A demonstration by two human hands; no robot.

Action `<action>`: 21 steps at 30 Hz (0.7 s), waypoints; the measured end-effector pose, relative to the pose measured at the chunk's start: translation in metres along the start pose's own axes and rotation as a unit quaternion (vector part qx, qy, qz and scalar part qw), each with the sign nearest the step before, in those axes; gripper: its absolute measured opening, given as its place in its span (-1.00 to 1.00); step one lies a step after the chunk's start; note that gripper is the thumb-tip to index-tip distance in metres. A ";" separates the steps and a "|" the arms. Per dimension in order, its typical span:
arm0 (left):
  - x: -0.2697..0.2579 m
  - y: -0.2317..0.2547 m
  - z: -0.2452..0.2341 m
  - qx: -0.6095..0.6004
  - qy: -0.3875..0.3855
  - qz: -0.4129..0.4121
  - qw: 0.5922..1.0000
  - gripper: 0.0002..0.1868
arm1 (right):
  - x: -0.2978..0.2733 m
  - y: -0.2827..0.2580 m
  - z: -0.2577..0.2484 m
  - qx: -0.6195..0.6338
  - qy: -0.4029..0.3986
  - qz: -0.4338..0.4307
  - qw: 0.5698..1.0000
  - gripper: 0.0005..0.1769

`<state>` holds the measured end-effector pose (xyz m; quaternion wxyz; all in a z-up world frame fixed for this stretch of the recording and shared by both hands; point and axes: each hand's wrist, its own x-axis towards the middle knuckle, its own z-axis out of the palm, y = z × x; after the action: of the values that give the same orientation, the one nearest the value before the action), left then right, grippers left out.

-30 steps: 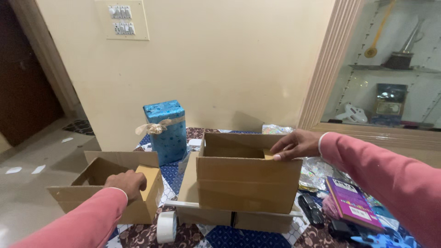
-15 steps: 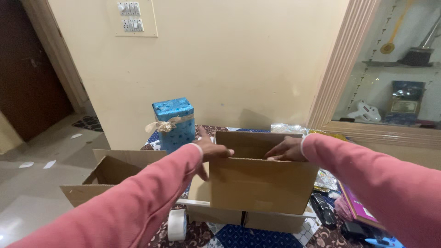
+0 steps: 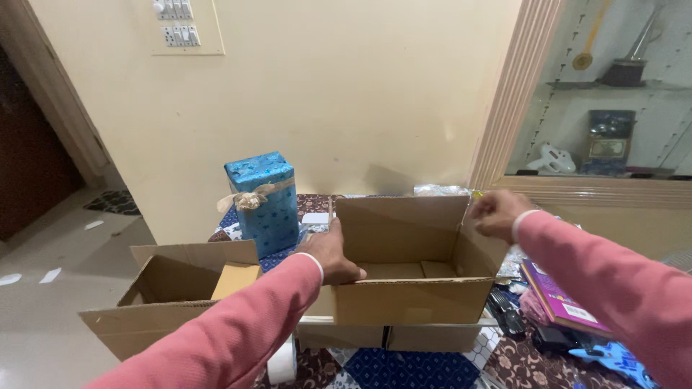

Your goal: The person finishes wrapping a blue gift box with a ribbon, then places a purple box and a small pink item into a cardboard box. They close the cardboard box and seal it with clear tape using scissors to cut the tape.

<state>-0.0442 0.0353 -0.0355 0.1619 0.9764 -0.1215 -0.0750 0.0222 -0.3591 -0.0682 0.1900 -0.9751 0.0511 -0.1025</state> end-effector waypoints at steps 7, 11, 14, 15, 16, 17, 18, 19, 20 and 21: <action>0.004 -0.002 0.003 0.000 -0.011 -0.003 1.000 0.43 | -0.038 0.037 0.011 0.146 -0.070 0.182 0.970 -0.15; 0.008 -0.007 -0.003 0.009 -0.018 0.012 1.000 0.48 | -0.047 0.035 0.023 0.286 -0.060 0.193 0.937 -0.07; 0.008 -0.010 -0.008 0.040 -0.036 -0.031 0.998 0.46 | -0.049 0.026 0.022 0.355 -0.074 0.206 0.909 -0.06; 0.006 -0.011 -0.009 0.038 -0.035 -0.024 0.998 0.48 | -0.050 0.020 0.020 0.371 -0.085 0.210 0.901 -0.06; 0.005 -0.013 -0.011 0.036 -0.031 -0.018 0.999 0.49 | -0.051 0.012 0.016 0.243 -0.055 0.158 0.956 -0.03; 0.005 -0.014 -0.013 0.033 -0.027 -0.011 0.999 0.50 | -0.054 0.003 0.011 0.110 -0.025 0.101 0.988 0.01; 0.004 -0.014 -0.014 0.038 -0.025 -0.013 0.999 0.51 | -0.058 -0.006 0.006 -0.026 0.005 0.042 0.999 0.06; 0.004 -0.014 -0.015 0.042 -0.023 -0.014 0.999 0.53 | -0.061 -0.018 0.000 -0.071 0.021 0.023 0.997 0.21; 0.004 -0.014 -0.016 0.047 -0.022 -0.015 0.999 0.54 | -0.062 -0.031 -0.004 -0.117 0.036 0.005 0.993 0.37; 0.004 -0.014 -0.016 0.049 -0.021 -0.012 0.999 0.54 | -0.061 -0.045 -0.008 -0.162 0.050 -0.013 0.985 0.54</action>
<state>-0.0343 0.0522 -0.0261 0.1109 0.9827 -0.1167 -0.0911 -0.0361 -0.3115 -0.0550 0.0258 -0.9872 0.0640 -0.1441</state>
